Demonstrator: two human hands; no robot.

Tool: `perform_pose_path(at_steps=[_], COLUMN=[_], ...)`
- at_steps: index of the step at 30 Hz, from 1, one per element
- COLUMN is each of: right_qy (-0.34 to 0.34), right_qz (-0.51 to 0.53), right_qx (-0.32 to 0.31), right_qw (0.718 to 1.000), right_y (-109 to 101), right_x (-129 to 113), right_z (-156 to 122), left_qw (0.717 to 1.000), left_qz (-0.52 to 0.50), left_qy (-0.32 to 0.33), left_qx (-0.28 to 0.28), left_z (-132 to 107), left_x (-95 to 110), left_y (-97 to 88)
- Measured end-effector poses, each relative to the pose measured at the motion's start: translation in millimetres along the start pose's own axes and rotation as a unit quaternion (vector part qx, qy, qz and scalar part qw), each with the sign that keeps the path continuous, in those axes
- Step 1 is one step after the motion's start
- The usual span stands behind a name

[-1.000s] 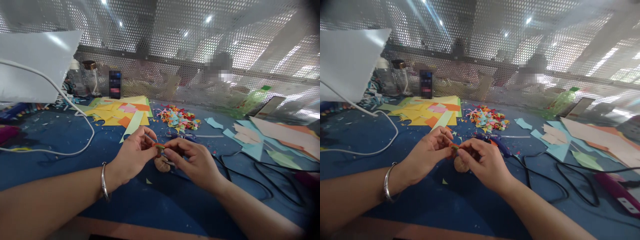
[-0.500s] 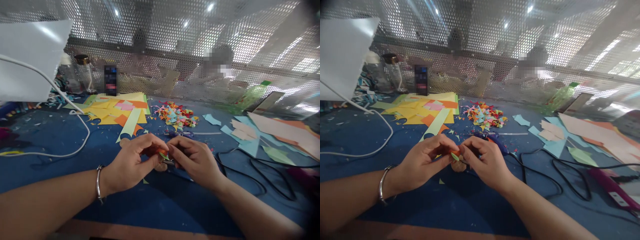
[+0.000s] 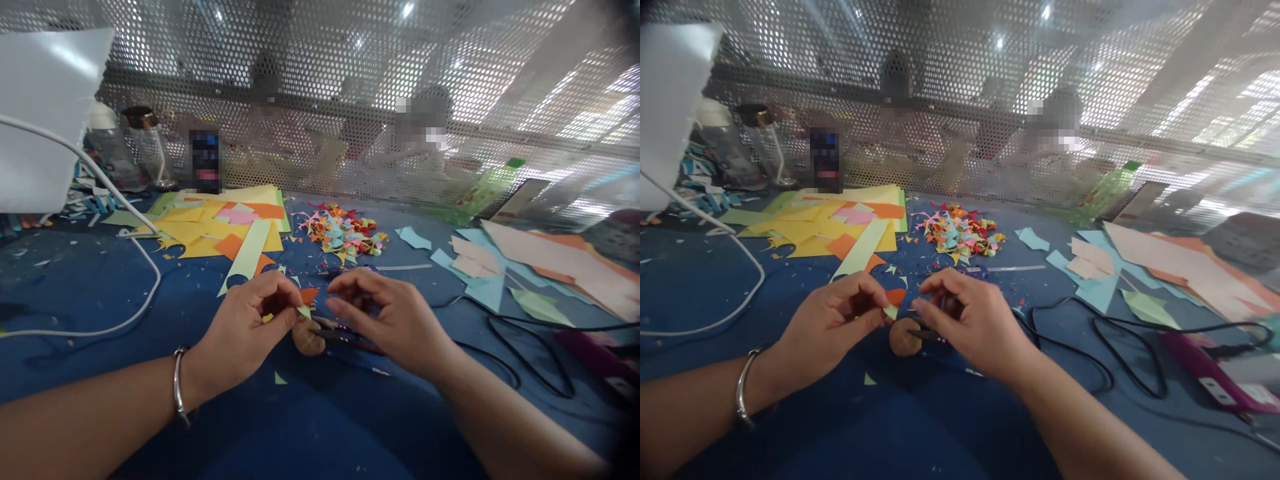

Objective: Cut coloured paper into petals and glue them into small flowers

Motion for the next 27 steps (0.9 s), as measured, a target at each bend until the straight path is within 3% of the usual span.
perform_pose_path(at_steps=[3, 7, 13, 18, 24, 27], right_qy=[0.018, 0.1, 0.147, 0.17, 0.222, 0.234], right_qz=[-0.097, -0.176, -0.239, -0.105, 0.031, 0.097], right_qx=[0.003, 0.021, -0.104, -0.103, -0.136, -0.111], right_qw=[0.995, 0.979, 0.954, 0.974, 0.965, 0.961], right_y=[-19, -39, -29, -18, -12, -18], right_x=[24, 65, 98, 112, 109, 102], right_z=[5, 9, 10, 16, 18, 18], left_qw=[0.998, 0.991, 0.98, 0.981, 0.982, 0.98], left_qz=[-0.057, -0.112, -0.143, -0.133, -0.118, -0.127], left_qy=[-0.03, -0.053, -0.079, -0.081, -0.077, -0.082], left_qx=[0.029, 0.058, 0.116, 0.119, 0.123, 0.126], left_z=[6, 12, 17, 19, 19, 19], left_x=[-3, -5, -12, -13, -14, -15], left_y=[-5.4, -15.0, -28.5, -29.6, -30.2, -30.8])
Point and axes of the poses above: each hand's wrist, its own z-axis towards the middle knuckle, its own y-axis out of the palm, x = y × z, the point moved 4 cm from there along z, towards the middle knuckle, and after that the axes turned 15 degrees about -z, right-handed, at the moved point
